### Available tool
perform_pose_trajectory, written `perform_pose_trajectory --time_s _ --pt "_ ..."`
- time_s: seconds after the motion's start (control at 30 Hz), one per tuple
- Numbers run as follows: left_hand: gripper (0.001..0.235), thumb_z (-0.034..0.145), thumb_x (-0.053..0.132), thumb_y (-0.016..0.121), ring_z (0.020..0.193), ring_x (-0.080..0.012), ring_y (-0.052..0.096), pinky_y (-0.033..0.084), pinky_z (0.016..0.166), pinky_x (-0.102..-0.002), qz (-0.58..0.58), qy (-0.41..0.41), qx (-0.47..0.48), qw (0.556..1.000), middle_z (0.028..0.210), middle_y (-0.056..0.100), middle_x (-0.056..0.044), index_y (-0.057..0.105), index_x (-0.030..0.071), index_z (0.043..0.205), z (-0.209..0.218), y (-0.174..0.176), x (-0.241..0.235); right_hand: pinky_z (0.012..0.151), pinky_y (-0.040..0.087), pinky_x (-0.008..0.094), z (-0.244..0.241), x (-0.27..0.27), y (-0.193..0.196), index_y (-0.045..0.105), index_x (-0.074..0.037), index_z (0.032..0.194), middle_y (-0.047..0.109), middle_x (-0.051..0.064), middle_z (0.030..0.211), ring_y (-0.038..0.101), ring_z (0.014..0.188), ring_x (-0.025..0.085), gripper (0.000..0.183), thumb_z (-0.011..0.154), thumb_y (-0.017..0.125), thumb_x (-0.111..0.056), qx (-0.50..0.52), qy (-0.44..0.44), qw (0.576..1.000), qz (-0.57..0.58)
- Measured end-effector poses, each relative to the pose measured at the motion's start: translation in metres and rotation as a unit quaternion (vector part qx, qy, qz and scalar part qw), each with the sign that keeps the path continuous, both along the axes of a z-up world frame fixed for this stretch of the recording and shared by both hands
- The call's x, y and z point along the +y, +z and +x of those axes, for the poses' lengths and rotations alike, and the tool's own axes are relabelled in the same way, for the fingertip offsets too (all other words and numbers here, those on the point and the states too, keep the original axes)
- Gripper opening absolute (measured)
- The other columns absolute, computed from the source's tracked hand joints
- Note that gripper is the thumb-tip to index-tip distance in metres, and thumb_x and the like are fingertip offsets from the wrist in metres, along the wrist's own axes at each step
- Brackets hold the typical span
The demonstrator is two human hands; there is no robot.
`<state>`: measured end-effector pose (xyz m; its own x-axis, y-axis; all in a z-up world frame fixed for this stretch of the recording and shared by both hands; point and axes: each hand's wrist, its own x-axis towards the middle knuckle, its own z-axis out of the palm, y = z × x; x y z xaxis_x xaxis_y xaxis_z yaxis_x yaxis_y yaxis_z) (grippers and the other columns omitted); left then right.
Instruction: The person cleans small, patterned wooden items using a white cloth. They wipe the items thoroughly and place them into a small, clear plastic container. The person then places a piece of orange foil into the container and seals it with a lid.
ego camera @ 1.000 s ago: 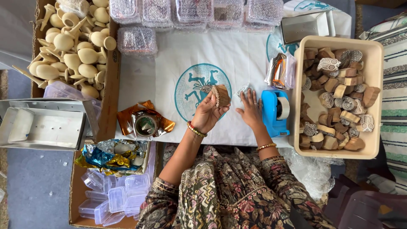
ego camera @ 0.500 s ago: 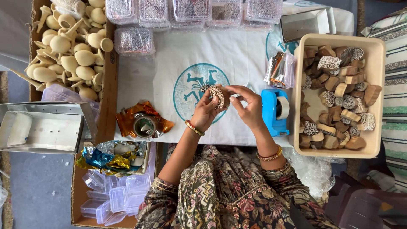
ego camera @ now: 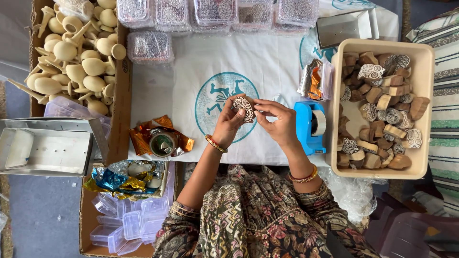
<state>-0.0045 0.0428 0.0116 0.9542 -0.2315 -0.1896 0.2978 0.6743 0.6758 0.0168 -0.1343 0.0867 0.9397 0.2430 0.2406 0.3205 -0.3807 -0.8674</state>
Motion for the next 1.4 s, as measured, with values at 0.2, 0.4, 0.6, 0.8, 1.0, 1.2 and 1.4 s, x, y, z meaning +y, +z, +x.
perform_pose_trajectory --time_s 0.2,0.4,0.6,0.8,1.0,1.2,1.4 --pt "0.05 0.104 0.017 0.063 0.113 -0.0172 0.066 0.058 0.095 -0.038 0.008 -0.001 -0.017 1.0 0.129 0.063 -0.006 0.042 0.01 0.149 0.004 0.008 0.002 0.082 0.065 0.028 -0.002 0.003 -0.007 0.077 0.0 0.105 0.076 0.012 0.116 0.077 0.097 0.018 0.018 0.087 0.078 0.001 -0.038 -0.026 0.999 0.004" --pt "0.05 0.105 0.018 0.063 0.114 -0.0161 0.063 0.055 0.096 -0.035 0.008 -0.01 -0.01 1.0 0.131 0.061 -0.006 0.043 0.011 0.15 0.005 0.008 0.007 0.083 0.065 0.028 -0.001 0.005 -0.002 0.078 -0.001 0.106 0.076 0.012 0.118 0.077 0.098 0.017 0.017 0.09 0.074 0.003 -0.017 -0.021 0.999 0.023" --pt "0.051 0.104 0.018 0.061 0.117 -0.0164 0.063 0.057 0.098 -0.036 0.001 -0.033 -0.013 0.999 0.132 0.06 -0.006 0.042 0.013 0.151 0.009 0.009 0.015 0.085 0.065 0.029 0.003 0.006 -0.01 0.077 0.0 0.104 0.075 0.012 0.119 0.076 0.1 0.018 0.015 0.089 0.078 0.001 -0.003 0.001 0.999 0.049" --pt "0.055 0.106 0.019 0.063 0.123 -0.017 0.06 0.05 0.105 -0.034 0.036 -0.063 -0.075 0.995 0.135 0.061 -0.008 0.04 0.011 0.155 0.012 -0.003 0.026 0.09 0.061 0.033 0.007 0.001 -0.029 0.076 0.0 0.101 0.072 0.011 0.121 0.073 0.106 0.018 0.015 0.088 0.079 0.004 0.104 0.055 0.982 0.147" --pt "0.061 0.103 0.021 0.067 0.129 -0.0189 0.058 0.047 0.11 -0.037 0.02 -0.107 -0.1 0.989 0.139 0.06 -0.006 0.039 0.009 0.157 0.013 0.0 0.037 0.088 0.065 0.031 0.01 0.005 -0.021 0.067 -0.003 0.121 0.064 0.006 0.119 0.067 0.111 0.016 0.044 0.081 0.083 0.002 0.188 0.084 0.961 0.187" --pt "0.065 0.102 0.026 0.066 0.129 -0.0194 0.059 0.047 0.11 -0.039 0.001 -0.122 -0.097 0.988 0.14 0.061 -0.005 0.037 0.007 0.158 0.014 0.007 0.041 0.086 0.065 0.03 0.009 0.01 -0.022 0.069 -0.005 0.125 0.061 0.006 0.123 0.067 0.11 0.016 0.048 0.08 0.084 0.001 0.135 0.099 0.974 0.151" --pt "0.063 0.106 0.025 0.064 0.124 -0.0187 0.06 0.047 0.11 -0.038 0.0 -0.137 -0.1 0.985 0.133 0.063 -0.007 0.038 0.007 0.161 0.016 -0.008 0.044 0.084 0.065 0.029 0.011 0.009 -0.035 0.07 -0.006 0.123 0.063 0.006 0.12 0.067 0.104 0.016 0.046 0.08 0.087 -0.004 0.115 0.093 0.981 0.124"
